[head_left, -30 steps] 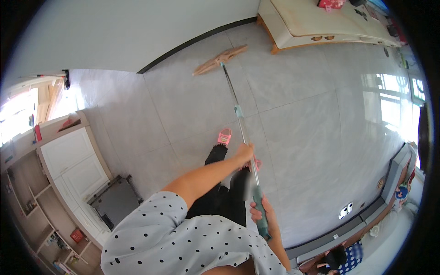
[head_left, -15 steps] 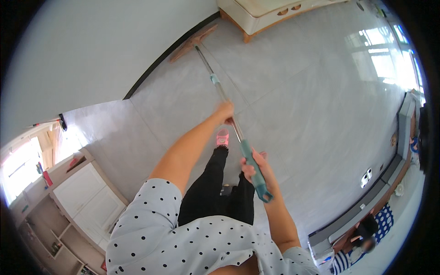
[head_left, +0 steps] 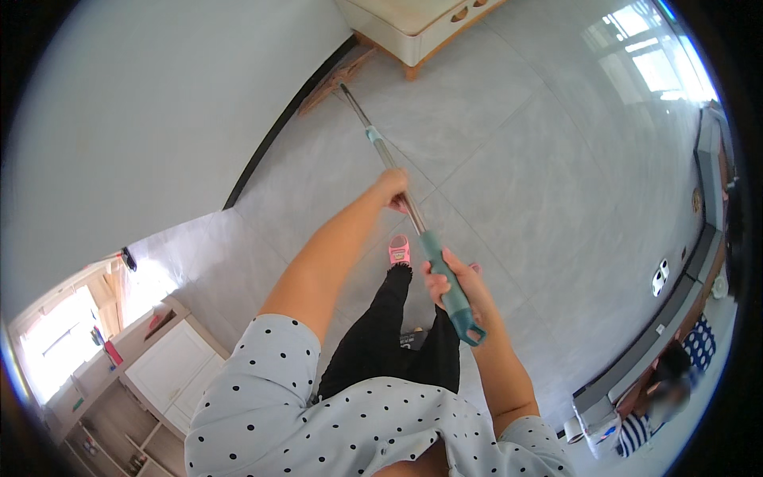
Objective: The person mops a tiled floor using a mop with a cloth attached. They move the mop back and forth across the room, then lift the mop to adjust the cloth before resuming mopping.
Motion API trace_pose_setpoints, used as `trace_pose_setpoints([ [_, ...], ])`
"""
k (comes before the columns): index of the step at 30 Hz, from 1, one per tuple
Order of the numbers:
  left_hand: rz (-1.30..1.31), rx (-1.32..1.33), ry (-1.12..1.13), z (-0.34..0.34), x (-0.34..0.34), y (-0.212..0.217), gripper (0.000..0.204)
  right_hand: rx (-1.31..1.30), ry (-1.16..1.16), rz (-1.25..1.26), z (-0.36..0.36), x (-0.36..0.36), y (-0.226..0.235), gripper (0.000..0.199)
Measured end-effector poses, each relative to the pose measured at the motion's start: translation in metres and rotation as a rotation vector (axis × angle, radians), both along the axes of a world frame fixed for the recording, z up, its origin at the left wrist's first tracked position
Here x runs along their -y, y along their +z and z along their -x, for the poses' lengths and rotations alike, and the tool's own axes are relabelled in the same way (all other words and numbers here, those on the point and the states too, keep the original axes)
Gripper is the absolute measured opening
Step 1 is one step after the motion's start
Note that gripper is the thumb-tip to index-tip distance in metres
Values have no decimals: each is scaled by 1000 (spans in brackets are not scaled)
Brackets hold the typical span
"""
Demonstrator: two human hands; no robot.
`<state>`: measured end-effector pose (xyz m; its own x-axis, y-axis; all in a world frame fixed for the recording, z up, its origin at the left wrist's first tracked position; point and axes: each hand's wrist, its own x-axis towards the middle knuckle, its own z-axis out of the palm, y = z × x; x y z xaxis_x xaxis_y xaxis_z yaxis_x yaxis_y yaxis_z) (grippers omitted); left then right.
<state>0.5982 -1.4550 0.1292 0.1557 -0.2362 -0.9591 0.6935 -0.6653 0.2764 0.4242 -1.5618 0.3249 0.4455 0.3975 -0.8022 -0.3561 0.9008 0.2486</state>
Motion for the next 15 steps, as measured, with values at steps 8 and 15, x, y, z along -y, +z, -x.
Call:
trace_pose_setpoints([
  [8,93,-135,6,85,13,50,38,-38,-23,-37,70,20,66,33],
  [15,19,37,154,-4,16,22,40,7,-19,-56,-7,17,19,34],
])
